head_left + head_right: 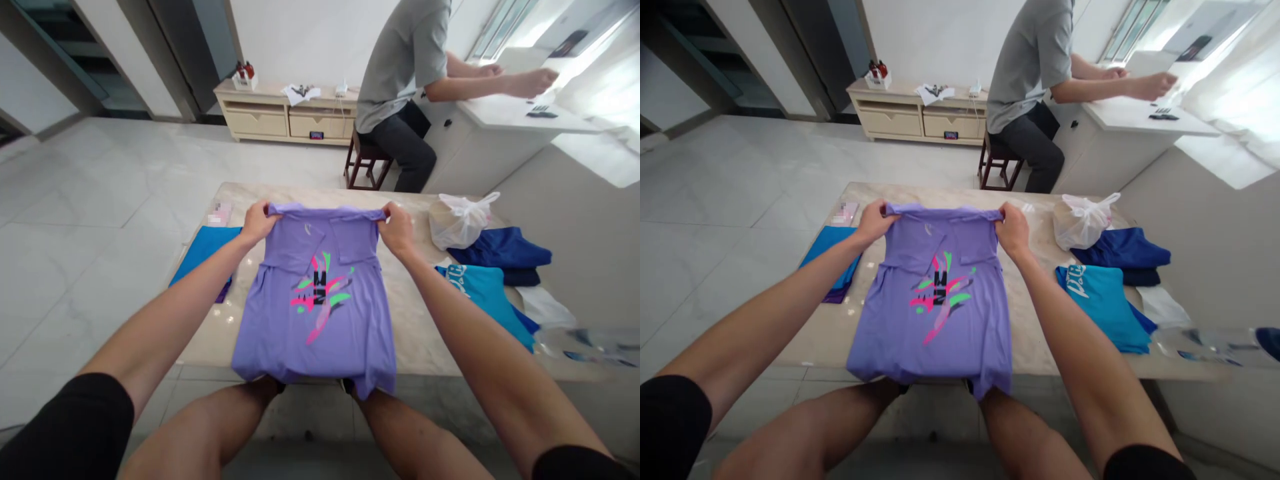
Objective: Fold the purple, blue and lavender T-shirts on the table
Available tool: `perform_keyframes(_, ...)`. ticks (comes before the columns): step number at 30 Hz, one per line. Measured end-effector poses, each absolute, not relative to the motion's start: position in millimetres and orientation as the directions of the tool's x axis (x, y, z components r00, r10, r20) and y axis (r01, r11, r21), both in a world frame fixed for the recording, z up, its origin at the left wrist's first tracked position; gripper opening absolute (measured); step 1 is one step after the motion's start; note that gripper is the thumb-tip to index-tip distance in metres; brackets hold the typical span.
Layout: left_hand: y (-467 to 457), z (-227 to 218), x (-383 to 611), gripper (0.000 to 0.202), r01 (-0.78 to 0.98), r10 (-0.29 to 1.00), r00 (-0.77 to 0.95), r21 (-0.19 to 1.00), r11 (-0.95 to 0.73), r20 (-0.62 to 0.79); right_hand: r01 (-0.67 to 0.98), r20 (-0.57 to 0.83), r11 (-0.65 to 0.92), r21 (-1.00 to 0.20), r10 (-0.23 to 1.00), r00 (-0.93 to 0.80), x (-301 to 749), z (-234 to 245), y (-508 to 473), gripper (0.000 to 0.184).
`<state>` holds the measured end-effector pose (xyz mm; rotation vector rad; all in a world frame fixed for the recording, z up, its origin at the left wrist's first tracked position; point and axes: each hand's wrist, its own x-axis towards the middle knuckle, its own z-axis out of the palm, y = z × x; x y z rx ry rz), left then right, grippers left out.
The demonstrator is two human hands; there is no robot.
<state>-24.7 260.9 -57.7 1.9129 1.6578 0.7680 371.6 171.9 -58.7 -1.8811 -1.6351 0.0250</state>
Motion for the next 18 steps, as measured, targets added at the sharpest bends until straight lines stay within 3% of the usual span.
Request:
perform_keyframes(3, 267.9, -37.7, -23.5, 0.053, 0.425, 0.941, 0.157, 0.84, -0.338, 0.299, 0.861, 0.577, 0.186, -0.474, 0.804, 0.145, 380.1, -35.6, 171.2, 0.009)
perform_keyframes(7, 205.1, -41.6, -48.4, 0.063, 0.384, 0.901, 0.242, 0.817, -0.431, 0.361, 0.818, 0.558, 0.305, -0.488, 0.83, 0.023, 380.7, -45.0, 103.8, 0.014)
perform_keyframes(10, 131.0, -60.9, -81.2, 0.058, 0.511, 0.909, 0.365, 0.773, -0.376, 0.201, 0.807, 0.363, 0.325, -0.494, 0.92, -0.148, 381.6, -75.0, 23.6, 0.022)
perform_keyframes(13, 57.3, -66.8, -116.0, 0.048, 0.669, 0.84, 0.539, 0.637, -0.383, -0.061, 0.813, 0.009, 0.288, -0.506, 0.944, -0.329, 386.7, -95.3, -52.8, 0.026)
perform_keyframes(15, 10.0, -55.0, -134.2, 0.043, 0.752, 0.829, 0.527, 0.558, -0.352, -0.188, 0.828, -0.143, 0.165, -0.536, 0.949, -0.282, 388.7, -93.2, -95.6, 0.023)
perform_keyframes(18, -60.9, -25.1, -148.4, 0.046, 0.821, 0.89, 0.394, 0.524, -0.227, -0.231, 0.785, -0.187, -0.057, -0.617, 0.979, -0.076, 381.1, -68.9, -152.5, 0.032)
